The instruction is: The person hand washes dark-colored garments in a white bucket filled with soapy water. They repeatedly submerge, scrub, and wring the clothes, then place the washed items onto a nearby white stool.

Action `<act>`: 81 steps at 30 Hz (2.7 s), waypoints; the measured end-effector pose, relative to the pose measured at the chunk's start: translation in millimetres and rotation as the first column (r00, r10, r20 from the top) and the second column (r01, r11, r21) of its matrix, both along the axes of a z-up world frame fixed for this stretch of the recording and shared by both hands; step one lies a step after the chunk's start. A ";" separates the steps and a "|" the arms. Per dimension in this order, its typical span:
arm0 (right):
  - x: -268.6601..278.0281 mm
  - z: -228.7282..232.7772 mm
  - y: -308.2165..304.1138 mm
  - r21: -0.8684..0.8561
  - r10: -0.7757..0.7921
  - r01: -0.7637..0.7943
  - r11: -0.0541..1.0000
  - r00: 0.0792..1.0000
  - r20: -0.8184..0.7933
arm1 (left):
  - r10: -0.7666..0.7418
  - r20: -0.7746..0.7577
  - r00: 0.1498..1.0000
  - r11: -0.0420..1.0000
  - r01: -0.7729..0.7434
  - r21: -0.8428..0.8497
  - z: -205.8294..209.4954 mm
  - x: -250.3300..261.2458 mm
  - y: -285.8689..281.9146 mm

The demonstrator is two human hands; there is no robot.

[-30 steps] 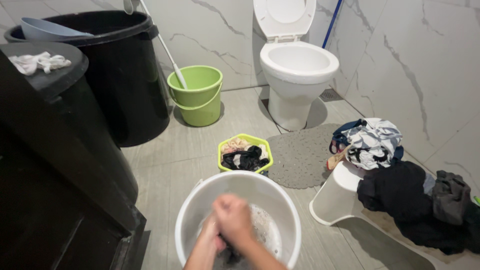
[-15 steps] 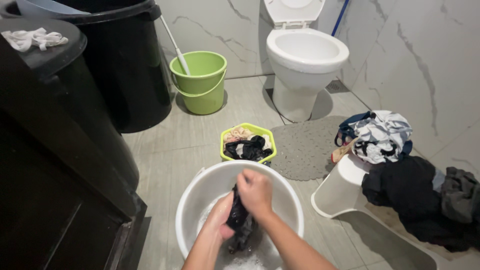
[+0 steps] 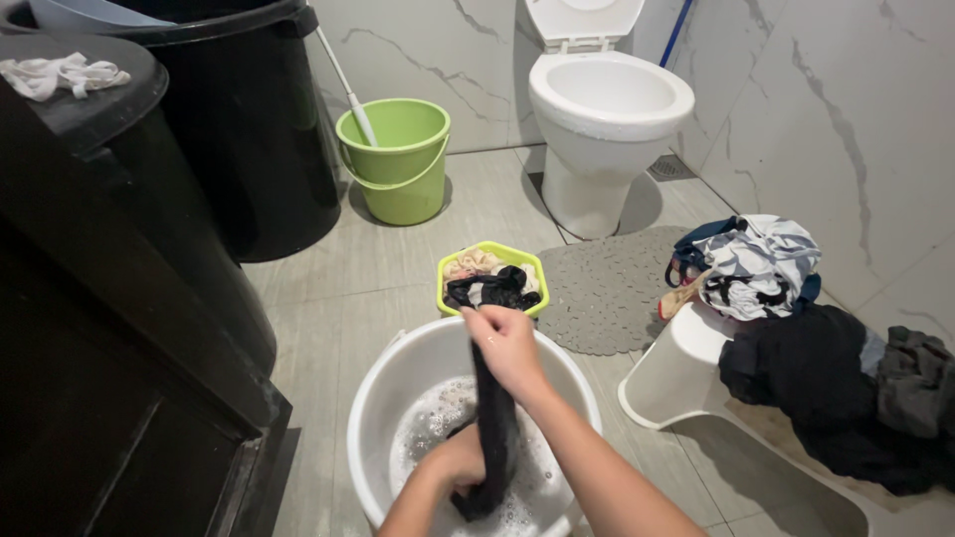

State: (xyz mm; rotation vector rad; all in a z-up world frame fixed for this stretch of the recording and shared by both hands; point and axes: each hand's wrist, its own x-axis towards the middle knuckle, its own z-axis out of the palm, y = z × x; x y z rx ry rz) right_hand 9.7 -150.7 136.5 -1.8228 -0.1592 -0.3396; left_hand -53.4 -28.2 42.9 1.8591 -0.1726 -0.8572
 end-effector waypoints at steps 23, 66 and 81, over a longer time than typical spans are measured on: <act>-41.6 -19.5 48.7 0.071 -0.171 0.170 0.983 0.985 0.006 | 0.420 -0.653 0.630 0.391 -0.775 -0.497 -53.2 47.5 15.5; -28.5 -78.7 -1.0 -0.211 -0.569 0.592 0.778 0.806 0.166 | 0.762 0.069 0.644 0.633 -0.718 -0.289 -38.8 3.3 -6.2; -129.0 46.3 57.6 0.229 -0.379 0.413 0.881 0.908 -0.179 | 0.542 -0.421 0.727 0.744 -0.648 -0.161 105.2 -45.0 33.8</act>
